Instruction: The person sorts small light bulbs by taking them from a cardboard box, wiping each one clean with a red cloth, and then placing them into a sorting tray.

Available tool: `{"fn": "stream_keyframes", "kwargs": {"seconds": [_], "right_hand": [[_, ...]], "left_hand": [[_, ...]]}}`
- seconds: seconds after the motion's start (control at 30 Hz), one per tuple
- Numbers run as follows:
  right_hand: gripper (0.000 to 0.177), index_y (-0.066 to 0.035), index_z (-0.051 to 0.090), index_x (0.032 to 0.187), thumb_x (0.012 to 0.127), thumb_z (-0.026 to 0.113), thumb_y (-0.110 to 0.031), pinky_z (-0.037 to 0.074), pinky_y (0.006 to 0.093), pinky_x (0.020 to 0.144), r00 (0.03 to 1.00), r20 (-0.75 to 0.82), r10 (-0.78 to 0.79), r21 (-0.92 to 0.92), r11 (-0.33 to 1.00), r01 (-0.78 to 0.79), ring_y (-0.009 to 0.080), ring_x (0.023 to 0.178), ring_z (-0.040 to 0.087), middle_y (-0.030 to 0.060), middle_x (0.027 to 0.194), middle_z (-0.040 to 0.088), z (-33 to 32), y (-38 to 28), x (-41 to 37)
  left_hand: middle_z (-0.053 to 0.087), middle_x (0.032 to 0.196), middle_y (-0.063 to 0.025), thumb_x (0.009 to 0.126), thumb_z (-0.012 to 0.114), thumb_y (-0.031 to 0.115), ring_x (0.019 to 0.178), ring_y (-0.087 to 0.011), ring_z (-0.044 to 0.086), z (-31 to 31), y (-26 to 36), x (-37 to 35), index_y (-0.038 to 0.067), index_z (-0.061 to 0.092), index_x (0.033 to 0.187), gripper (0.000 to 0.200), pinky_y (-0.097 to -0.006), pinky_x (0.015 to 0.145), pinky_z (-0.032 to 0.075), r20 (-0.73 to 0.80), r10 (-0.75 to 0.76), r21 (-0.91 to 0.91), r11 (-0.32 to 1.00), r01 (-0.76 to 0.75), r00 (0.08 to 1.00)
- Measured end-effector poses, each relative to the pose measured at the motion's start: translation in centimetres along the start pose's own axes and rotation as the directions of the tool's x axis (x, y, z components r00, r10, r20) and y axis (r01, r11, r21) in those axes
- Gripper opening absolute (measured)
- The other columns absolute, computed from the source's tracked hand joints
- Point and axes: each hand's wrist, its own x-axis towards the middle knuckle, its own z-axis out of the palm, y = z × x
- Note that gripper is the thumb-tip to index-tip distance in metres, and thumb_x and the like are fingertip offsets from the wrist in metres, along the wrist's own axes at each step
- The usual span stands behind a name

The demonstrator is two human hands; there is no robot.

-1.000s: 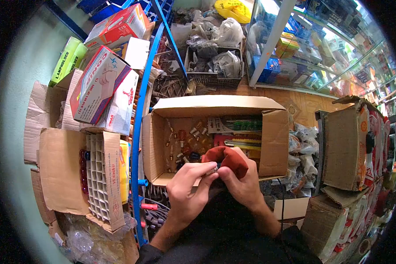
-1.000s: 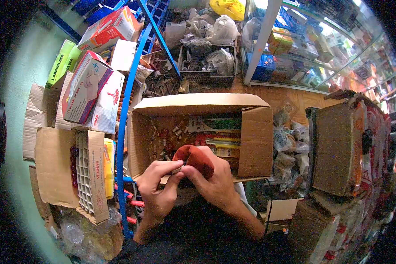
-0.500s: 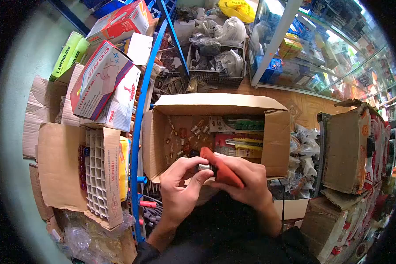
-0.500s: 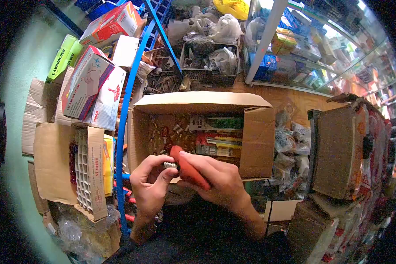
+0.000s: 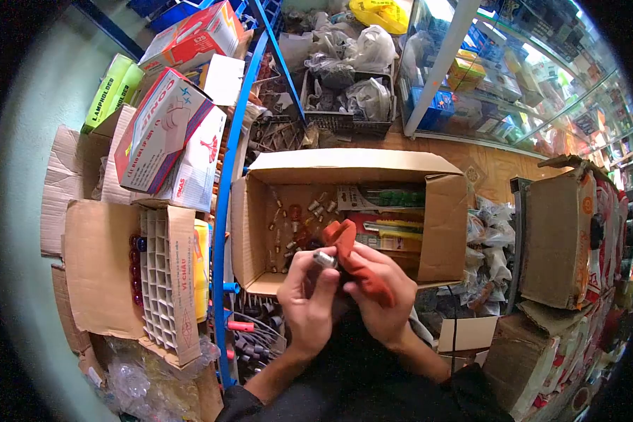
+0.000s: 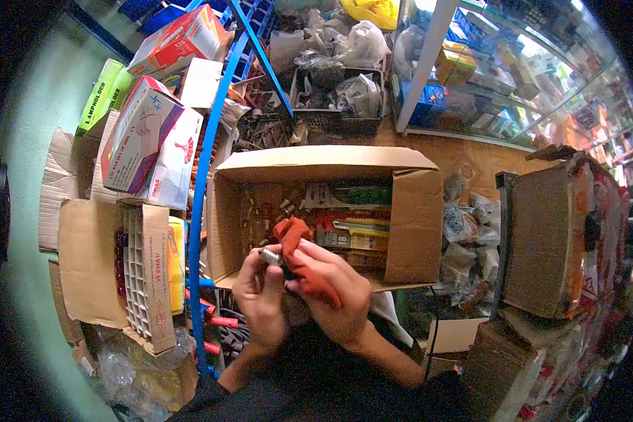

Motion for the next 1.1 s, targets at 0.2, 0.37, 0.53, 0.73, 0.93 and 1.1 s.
{"fn": "stream_keyframes", "kwargs": {"seconds": [0.2, 0.37, 0.53, 0.73, 0.93, 1.1], "right_hand": [[0.057, -0.006, 0.062, 0.128, 0.073, 0.077, -0.010, 0.049, 0.0417, 0.102, 0.898, 0.364, -0.247, -0.269, 0.895, 0.356, 0.0337, 0.124, 0.057, 0.0187, 0.136, 0.056, -2.0, 1.3, 0.5], [0.054, -0.006, 0.059, 0.132, 0.079, 0.070, -0.008, 0.046, 0.0406, 0.105, 0.943, 0.332, -0.024, -0.145, 0.987, 0.076, 0.0352, 0.125, 0.055, 0.0178, 0.143, 0.050, -1.6, -0.2, 1.0], [0.060, -0.007, 0.057, 0.135, 0.077, 0.073, -0.012, 0.046, 0.0402, 0.106, 0.925, 0.360, -0.118, -0.282, 0.932, 0.229, 0.0342, 0.125, 0.055, 0.0182, 0.143, 0.050, -1.3, 0.1, -0.5], [0.066, -0.007, 0.051, 0.140, 0.079, 0.076, -0.015, 0.046, 0.0412, 0.104, 0.942, 0.333, 0.039, -0.131, 0.991, 0.005, 0.0347, 0.127, 0.053, 0.0172, 0.143, 0.050, -1.7, -0.4, 1.2], [0.069, -0.007, 0.046, 0.144, 0.081, 0.074, -0.015, 0.041, 0.0430, 0.108, 0.912, 0.408, 0.025, -0.248, 0.965, 0.084, 0.0361, 0.131, 0.047, 0.0171, 0.148, 0.043, -1.8, -0.3, 1.5], [0.070, -0.005, 0.044, 0.145, 0.082, 0.073, -0.016, 0.038, 0.0454, 0.110, 0.899, 0.437, 0.019, -0.088, 0.996, 0.022, 0.0384, 0.133, 0.042, 0.0194, 0.148, 0.039, -1.2, -0.1, 0.3]], "left_hand": [[0.067, 0.106, -0.0051, 0.100, 0.060, 0.018, 0.096, -0.0097, 0.059, 0.1, 0.3, 0.7, -0.002, 0.062, 0.116, 0.026, -0.0257, 0.087, 0.047, -0.044, -0.148, -0.247, 0.960, 0.133, 0.988], [0.068, 0.107, -0.0061, 0.101, 0.057, 0.016, 0.095, -0.0118, 0.062, 0.2, -0.2, -0.6, -0.002, 0.063, 0.115, 0.023, -0.0260, 0.085, 0.049, -0.086, -0.136, -0.194, 0.974, 0.117, 0.987], [0.068, 0.108, -0.0059, 0.099, 0.061, 0.017, 0.096, -0.0095, 0.060, -0.6, 0.3, 1.4, -0.003, 0.063, 0.118, 0.027, -0.0257, 0.089, 0.047, -0.108, -0.148, -0.311, 0.944, 0.108, 0.983], [0.067, 0.114, -0.0082, 0.098, 0.062, 0.012, 0.103, -0.0123, 0.061, -0.6, 0.9, 0.1, -0.005, 0.061, 0.122, 0.030, -0.0272, 0.094, 0.047, -0.022, -0.026, 0.011, 1.000, 0.026, 0.999], [0.066, 0.118, -0.0099, 0.095, 0.066, 0.008, 0.108, -0.0144, 0.060, 0.5, 2.6, 0.7, -0.005, 0.060, 0.124, 0.032, -0.0282, 0.096, 0.047, 0.003, -0.048, -0.094, 0.994, 0.048, 0.999], [0.065, 0.120, -0.0101, 0.094, 0.068, 0.013, 0.110, -0.0130, 0.059, -2.3, 0.7, 1.8, -0.002, 0.059, 0.123, 0.034, -0.0282, 0.096, 0.047, 0.083, -0.081, -0.229, 0.968, 0.098, 0.993]]}}
